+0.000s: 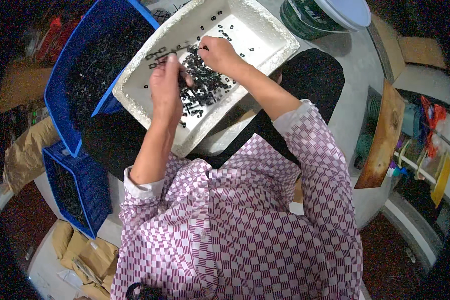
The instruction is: The person is manually sorting and inspecting small black industrial components on a white tray, picking them from a blue bin.
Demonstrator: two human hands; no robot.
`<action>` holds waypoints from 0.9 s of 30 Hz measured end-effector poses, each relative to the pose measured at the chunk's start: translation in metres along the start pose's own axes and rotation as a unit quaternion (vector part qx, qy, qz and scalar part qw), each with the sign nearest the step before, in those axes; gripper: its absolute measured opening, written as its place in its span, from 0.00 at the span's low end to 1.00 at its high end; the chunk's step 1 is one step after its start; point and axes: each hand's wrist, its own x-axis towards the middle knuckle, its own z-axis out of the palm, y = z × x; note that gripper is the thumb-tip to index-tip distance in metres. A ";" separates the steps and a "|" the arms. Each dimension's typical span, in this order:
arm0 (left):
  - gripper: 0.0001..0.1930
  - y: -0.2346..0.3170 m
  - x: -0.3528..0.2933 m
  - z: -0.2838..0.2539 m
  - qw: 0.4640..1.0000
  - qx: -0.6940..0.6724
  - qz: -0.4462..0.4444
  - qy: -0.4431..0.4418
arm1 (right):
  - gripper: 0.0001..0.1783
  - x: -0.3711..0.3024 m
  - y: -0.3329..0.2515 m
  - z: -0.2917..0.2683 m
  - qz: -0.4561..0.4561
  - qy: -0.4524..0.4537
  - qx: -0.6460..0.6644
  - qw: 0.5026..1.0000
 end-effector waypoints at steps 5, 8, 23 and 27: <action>0.11 0.014 0.020 -0.026 0.978 -0.157 -0.073 0.114 | 0.12 -0.010 -0.008 -0.001 0.107 -0.114 0.354 0.922; 0.12 0.017 0.023 -0.035 0.970 -0.183 -0.051 0.149 | 0.11 -0.025 -0.044 -0.019 0.141 -0.153 0.468 0.859; 0.09 0.008 0.017 -0.029 0.969 -0.193 -0.155 -0.006 | 0.06 -0.030 -0.040 -0.009 0.036 -0.127 0.371 0.919; 0.07 0.005 0.013 -0.036 0.946 -0.250 -0.198 -0.056 | 0.06 -0.030 -0.037 -0.012 0.035 -0.112 0.377 0.919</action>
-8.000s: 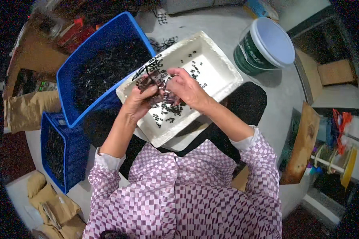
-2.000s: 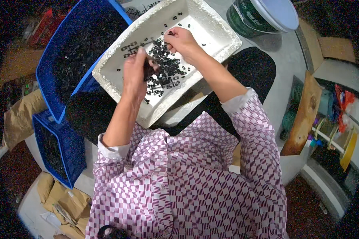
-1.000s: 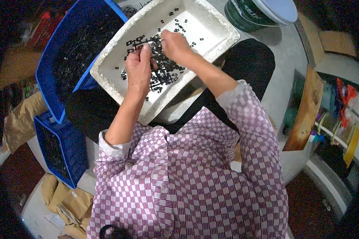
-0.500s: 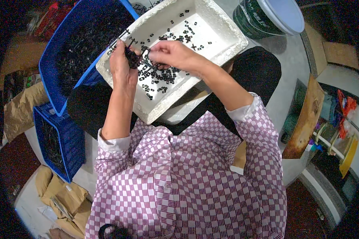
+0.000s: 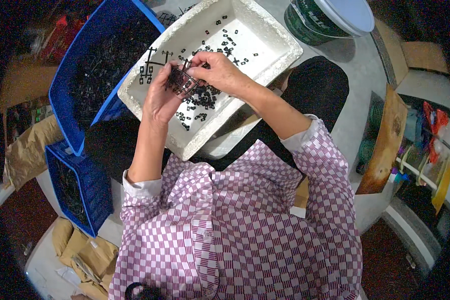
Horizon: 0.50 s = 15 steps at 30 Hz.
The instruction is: The person is manually sorting and inspecting small black industrial components on a white tray, picking them from a blue bin.
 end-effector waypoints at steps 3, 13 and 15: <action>0.07 0.001 -0.002 -0.002 1.000 -0.007 -0.004 -0.010 | 0.06 0.001 0.000 -0.001 0.034 -0.007 0.033 0.999; 0.05 -0.003 0.001 0.001 0.995 0.053 0.066 0.043 | 0.06 0.006 0.005 0.001 0.018 0.002 0.050 0.999; 0.05 -0.002 0.004 0.001 0.993 0.070 0.080 0.055 | 0.06 0.008 0.005 0.002 0.027 0.003 0.043 0.999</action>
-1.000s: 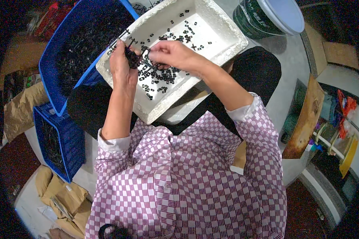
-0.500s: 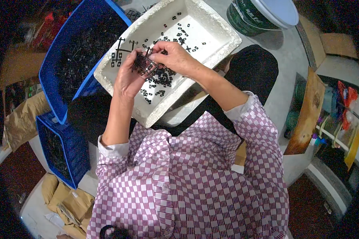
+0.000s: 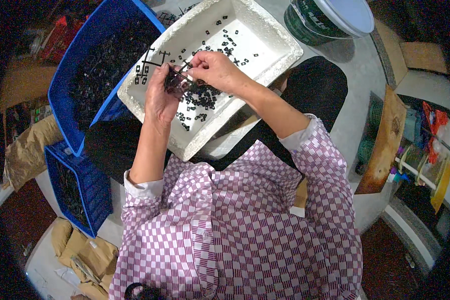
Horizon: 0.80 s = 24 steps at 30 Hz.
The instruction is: The person is manually sorting and inspecting small black industrial components on a white tray, picking them from a blue bin.
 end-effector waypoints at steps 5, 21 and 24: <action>0.05 0.001 -0.003 0.018 0.995 0.081 0.057 0.023 | 0.06 0.011 0.016 -0.002 -0.020 0.062 -0.236 0.969; 0.06 0.015 0.004 -0.003 0.991 -0.021 0.128 0.019 | 0.20 0.001 -0.011 -0.006 0.050 0.032 0.092 0.994; 0.06 0.014 0.002 -0.001 0.992 -0.018 0.124 0.015 | 0.18 -0.001 -0.015 -0.003 0.010 -0.008 0.041 0.999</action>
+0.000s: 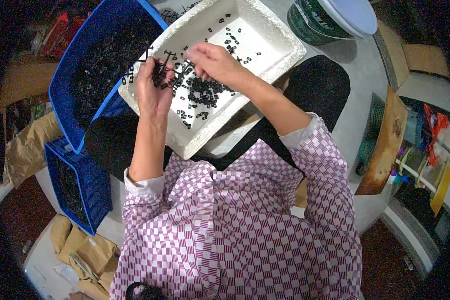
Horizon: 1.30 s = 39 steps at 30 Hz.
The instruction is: The person is manually sorting and inspecting small black industrial components on a white tray, picking them from a blue bin.
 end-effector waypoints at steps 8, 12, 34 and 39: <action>0.06 -0.007 -0.015 0.017 0.999 0.035 0.019 -0.002 | 0.10 0.021 0.021 -0.015 0.016 0.125 0.075 0.989; 0.05 0.005 -0.012 0.014 0.998 0.039 0.051 0.009 | 0.09 0.026 0.016 -0.033 0.039 0.254 0.158 0.953; 0.06 0.031 -0.019 0.018 0.985 0.101 0.138 0.012 | 0.16 0.026 0.062 -0.038 -0.208 0.127 -0.569 0.785; 0.06 0.016 -0.009 0.003 0.989 0.144 -0.004 0.012 | 0.22 0.011 0.021 -0.043 -0.071 0.019 -0.511 0.857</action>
